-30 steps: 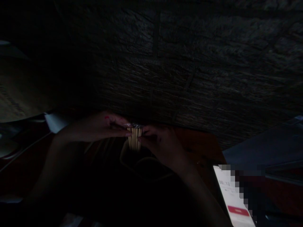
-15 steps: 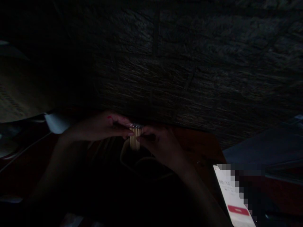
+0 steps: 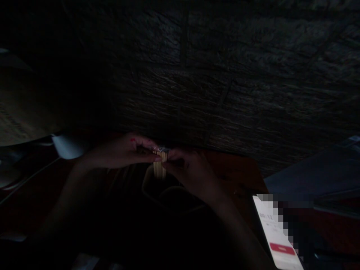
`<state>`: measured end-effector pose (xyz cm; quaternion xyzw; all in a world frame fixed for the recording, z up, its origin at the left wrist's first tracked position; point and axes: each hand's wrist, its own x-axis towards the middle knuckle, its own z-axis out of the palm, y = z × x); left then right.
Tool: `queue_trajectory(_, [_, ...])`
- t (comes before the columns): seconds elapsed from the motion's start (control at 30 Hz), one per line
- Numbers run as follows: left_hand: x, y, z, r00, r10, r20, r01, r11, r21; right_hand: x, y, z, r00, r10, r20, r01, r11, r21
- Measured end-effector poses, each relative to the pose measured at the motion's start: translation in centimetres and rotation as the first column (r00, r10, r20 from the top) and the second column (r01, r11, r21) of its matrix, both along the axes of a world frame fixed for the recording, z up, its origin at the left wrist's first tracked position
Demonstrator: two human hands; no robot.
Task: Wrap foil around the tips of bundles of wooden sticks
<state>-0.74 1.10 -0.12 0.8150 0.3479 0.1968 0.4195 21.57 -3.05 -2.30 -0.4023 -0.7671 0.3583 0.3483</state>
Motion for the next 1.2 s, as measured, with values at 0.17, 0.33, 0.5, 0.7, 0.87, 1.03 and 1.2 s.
queue_trajectory(0.17, [0.01, -0.07, -0.11, 1.000, 0.003, 0.015, -0.003, 0.999, -0.036, 0.02, 0.07, 0.20, 1.000, 0.002, -0.024, -0.001, 0.999, 0.036])
queue_trajectory(0.33, [0.12, -0.18, 0.06, 0.999, -0.033, 0.012, 0.033, 0.999, 0.020, -0.02, 0.04, 0.22, 1.000, 0.012, -0.029, -0.011, 0.999, 0.036])
queue_trajectory(0.5, [0.24, -0.19, 0.02, 1.000, -0.013, -0.009, 0.013, 1.000, 0.001, 0.00, 0.18, -0.07, 0.999, 0.009, -0.047, -0.009, 1.000, -0.002])
queue_trajectory(0.7, [0.10, -0.11, -0.08, 1.000, -0.001, 0.001, 0.001, 1.000, 0.007, -0.13, 0.25, 0.07, 0.999, 0.009, -0.034, -0.011, 0.997, -0.076])
queue_trajectory(0.87, [0.03, -0.17, 0.04, 1.000, -0.010, 0.004, 0.010, 1.000, 0.014, -0.07, 0.26, 0.23, 1.000, 0.000, -0.011, 0.000, 1.000, -0.019])
queue_trajectory(1.03, [0.08, -0.29, 0.16, 1.000, -0.012, 0.016, 0.012, 1.000, 0.006, -0.02, 0.20, 0.20, 1.000, -0.002, 0.020, 0.001, 0.999, 0.048])
queue_trajectory(1.2, [0.07, -0.27, 0.22, 0.999, -0.012, 0.034, 0.012, 1.000, -0.001, -0.10, 0.13, 0.01, 0.999, -0.005, 0.035, 0.003, 0.997, 0.072])
